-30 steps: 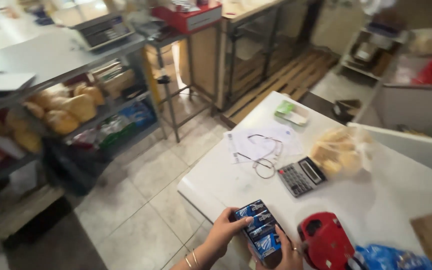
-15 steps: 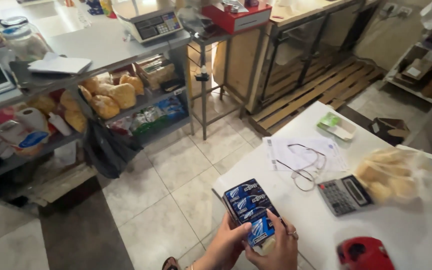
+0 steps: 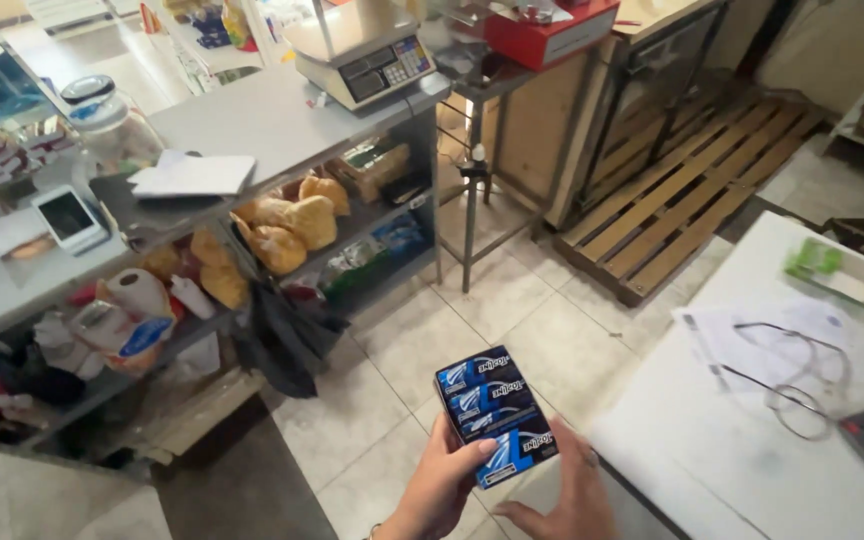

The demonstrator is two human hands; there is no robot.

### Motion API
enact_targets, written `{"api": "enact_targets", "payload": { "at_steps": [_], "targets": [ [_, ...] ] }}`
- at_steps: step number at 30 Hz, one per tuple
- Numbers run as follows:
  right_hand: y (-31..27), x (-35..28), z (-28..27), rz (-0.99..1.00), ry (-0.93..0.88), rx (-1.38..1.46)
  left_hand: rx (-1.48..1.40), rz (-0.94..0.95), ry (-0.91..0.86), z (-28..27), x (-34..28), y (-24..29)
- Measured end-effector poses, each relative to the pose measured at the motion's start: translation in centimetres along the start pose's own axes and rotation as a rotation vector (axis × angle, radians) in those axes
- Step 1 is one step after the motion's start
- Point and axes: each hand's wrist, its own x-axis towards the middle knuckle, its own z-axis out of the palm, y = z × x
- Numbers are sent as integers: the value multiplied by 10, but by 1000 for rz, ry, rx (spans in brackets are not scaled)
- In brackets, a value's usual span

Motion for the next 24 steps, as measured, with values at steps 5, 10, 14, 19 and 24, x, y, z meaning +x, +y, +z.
{"api": "enact_targets", "payload": {
  "at_steps": [5, 10, 14, 19, 24],
  "targets": [
    [1, 23, 16, 175, -106, 139, 43, -143, -5, -24, 27, 60],
    [21, 60, 39, 272, 44, 22, -54, -124, -113, -39, 89, 71],
    [50, 94, 49, 424, 66, -39, -149, -215, -76, 1, 121, 109],
    [73, 160, 59, 408, 61, 102, 97, -263, -217, -5, 215, 118],
    [85, 230, 74, 684, -21, 249, 167, -306, -248, 20, 296, 141]
  ]
}}
